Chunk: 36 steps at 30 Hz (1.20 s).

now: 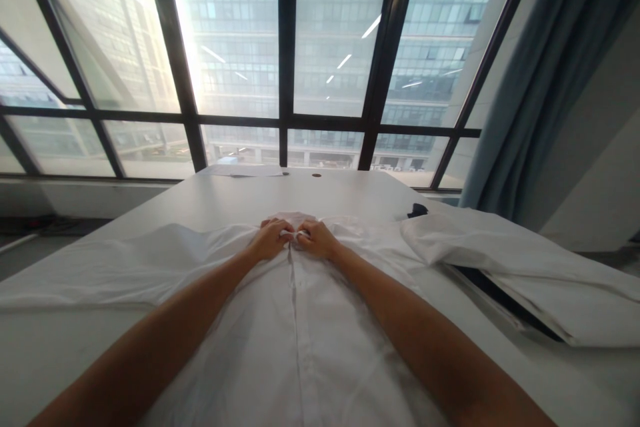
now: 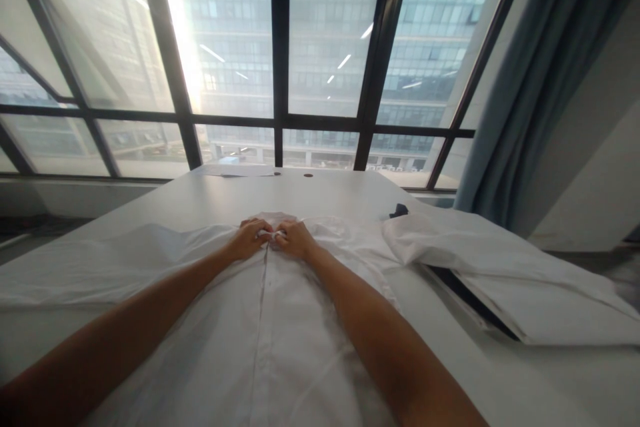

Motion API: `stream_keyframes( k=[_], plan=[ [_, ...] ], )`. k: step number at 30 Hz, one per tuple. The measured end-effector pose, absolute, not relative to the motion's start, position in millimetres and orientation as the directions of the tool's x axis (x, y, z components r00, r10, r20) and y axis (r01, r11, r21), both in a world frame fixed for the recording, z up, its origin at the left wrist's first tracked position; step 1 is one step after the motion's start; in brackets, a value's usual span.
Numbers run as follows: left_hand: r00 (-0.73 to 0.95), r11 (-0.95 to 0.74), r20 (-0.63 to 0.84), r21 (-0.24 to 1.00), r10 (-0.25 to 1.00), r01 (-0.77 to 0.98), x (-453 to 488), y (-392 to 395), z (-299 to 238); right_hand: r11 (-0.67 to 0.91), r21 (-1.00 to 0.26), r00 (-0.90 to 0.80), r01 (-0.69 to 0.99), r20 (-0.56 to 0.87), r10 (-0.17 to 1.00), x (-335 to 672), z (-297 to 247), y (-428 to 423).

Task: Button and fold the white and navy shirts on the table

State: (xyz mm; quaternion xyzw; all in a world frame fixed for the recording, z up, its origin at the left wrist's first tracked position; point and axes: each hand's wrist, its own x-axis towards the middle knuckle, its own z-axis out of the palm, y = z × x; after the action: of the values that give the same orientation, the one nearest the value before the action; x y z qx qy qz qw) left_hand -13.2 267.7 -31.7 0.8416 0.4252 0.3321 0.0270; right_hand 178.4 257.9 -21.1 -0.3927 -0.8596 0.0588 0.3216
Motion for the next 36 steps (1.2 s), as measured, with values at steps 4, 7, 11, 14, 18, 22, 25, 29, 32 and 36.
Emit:
stream_keyframes(
  k=[4, 7, 11, 14, 18, 22, 25, 29, 32, 36],
  plan=[
    [0.469, -0.674, 0.534, 0.293, 0.704, 0.678, -12.7, 265.6, -29.5, 0.734, -0.236, -0.552, 0.637, 0.525, 0.648, 179.5, -19.3, 254.1],
    [0.503, -0.698, 0.530, 0.271, 0.683, 0.662, -12.2, 264.6, -27.5, 0.747, -0.172, -0.585, 0.643, 0.520, 0.623, 179.3, -18.3, 252.4],
    [0.530, -0.708, 0.510, 0.258, 0.678, 0.657, -12.2, 264.6, -26.5, 0.749, -0.134, -0.601, 0.649, 0.514, 0.613, 179.8, -17.7, 250.9],
    [0.520, -0.705, 0.512, 0.277, 0.683, 0.653, -12.8, 263.2, -26.3, 0.704, -0.125, -0.564, 0.699, 0.509, 0.651, 181.4, -16.3, 249.9],
    [0.499, -0.695, 0.520, 0.300, 0.693, 0.654, -12.4, 260.5, -26.1, 0.628, -0.136, -0.488, 0.766, 0.512, 0.707, 182.7, -14.1, 249.5],
    [0.461, -0.651, 0.504, 0.310, 0.731, 0.693, -9.7, 262.5, -27.9, 0.624, -0.119, -0.489, 0.772, 0.516, 0.704, 182.7, -14.7, 249.7],
    [0.435, -0.603, 0.466, 0.311, 0.770, 0.735, -7.4, 265.9, -30.0, 0.662, -0.097, -0.511, 0.743, 0.557, 0.655, 183.3, -16.0, 249.2],
    [0.443, -0.587, 0.439, 0.278, 0.782, 0.760, -5.7, 266.9, -31.7, 0.662, -0.114, -0.488, 0.741, 0.586, 0.646, 182.1, -18.1, 248.7],
    [0.453, -0.596, 0.436, 0.282, 0.778, 0.752, -5.8, 266.7, -32.6, 0.612, -0.183, -0.425, 0.770, 0.568, 0.705, 179.5, -19.0, 249.4],
    [0.429, -0.595, 0.452, 0.335, 0.782, 0.731, -6.4, 269.1, -32.9, 0.602, -0.209, -0.427, 0.770, 0.533, 0.731, 179.0, -17.2, 250.7]
  ],
)
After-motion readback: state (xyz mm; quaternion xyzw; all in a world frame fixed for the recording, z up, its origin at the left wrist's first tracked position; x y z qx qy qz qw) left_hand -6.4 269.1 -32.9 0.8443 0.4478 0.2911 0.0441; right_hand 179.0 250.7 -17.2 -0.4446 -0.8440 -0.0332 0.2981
